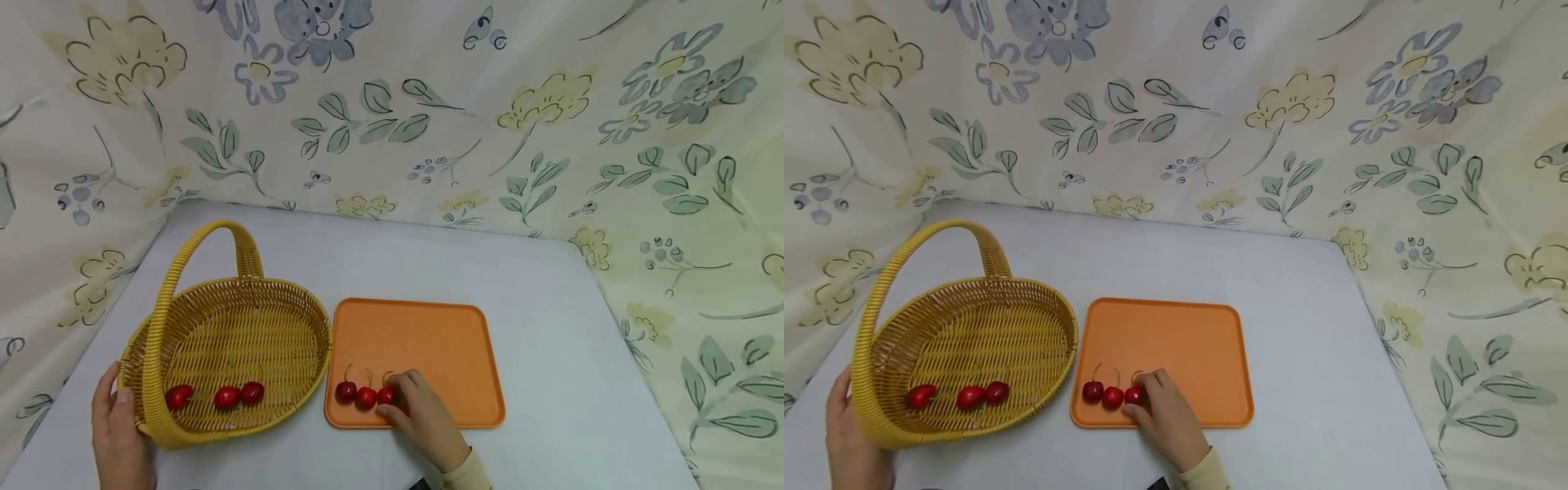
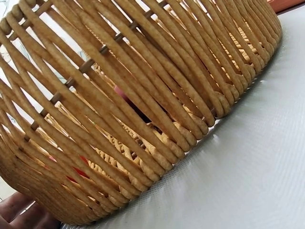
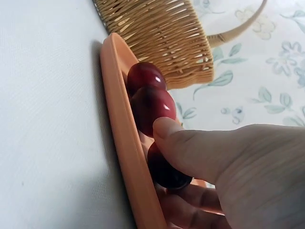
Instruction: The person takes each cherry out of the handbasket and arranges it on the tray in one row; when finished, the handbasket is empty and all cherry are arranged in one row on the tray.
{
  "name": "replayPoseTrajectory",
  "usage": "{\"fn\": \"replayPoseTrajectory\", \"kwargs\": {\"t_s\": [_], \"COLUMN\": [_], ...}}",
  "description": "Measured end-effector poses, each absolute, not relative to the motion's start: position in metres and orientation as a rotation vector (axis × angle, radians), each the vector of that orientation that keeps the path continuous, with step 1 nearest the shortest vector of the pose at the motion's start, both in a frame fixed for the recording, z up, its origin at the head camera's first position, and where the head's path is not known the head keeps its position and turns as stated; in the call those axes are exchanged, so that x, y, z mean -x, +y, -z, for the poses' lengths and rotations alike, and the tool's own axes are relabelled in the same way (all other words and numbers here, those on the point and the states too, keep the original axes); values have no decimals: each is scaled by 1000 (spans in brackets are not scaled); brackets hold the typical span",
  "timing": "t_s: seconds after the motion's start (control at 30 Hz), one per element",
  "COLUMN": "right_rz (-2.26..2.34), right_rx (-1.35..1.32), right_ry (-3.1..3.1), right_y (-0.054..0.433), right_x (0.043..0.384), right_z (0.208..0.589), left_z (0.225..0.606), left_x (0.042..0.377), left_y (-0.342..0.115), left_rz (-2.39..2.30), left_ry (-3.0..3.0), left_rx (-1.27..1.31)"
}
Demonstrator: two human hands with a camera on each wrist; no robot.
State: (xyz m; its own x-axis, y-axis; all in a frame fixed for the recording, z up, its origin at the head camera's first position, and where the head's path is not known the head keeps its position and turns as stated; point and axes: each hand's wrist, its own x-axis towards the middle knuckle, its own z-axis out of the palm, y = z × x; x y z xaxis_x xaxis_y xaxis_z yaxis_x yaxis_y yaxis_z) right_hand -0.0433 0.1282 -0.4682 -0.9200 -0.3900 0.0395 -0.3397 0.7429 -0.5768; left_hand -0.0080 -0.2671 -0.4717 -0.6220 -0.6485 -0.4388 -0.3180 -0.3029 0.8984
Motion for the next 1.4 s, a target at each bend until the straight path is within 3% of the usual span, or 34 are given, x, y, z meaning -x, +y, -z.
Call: {"fn": "replayPoseTrajectory", "kwargs": {"t_s": [0.37,0.57,0.87,1.13,1.4], "right_rz": [829,778,857,735,244], "right_rx": [620,625,1121,1594,1689], "right_ry": [2855,2903,2879,2536,2261], "right_y": [126,135,123,52,-30], "right_x": [46,42,59,99,123], "right_z": [465,445,372,328,358], "left_z": [469,469,466,469,471], "left_x": [5,5,1,1,1], "left_y": [-269,-266,-264,-268,-267], "left_rz": [1947,1962,1854,1831,1844], "left_ry": [-1739,-1726,-1870,-1954,-1962], "left_rx": [-1266,-1287,-1340,-1335,-1329]}}
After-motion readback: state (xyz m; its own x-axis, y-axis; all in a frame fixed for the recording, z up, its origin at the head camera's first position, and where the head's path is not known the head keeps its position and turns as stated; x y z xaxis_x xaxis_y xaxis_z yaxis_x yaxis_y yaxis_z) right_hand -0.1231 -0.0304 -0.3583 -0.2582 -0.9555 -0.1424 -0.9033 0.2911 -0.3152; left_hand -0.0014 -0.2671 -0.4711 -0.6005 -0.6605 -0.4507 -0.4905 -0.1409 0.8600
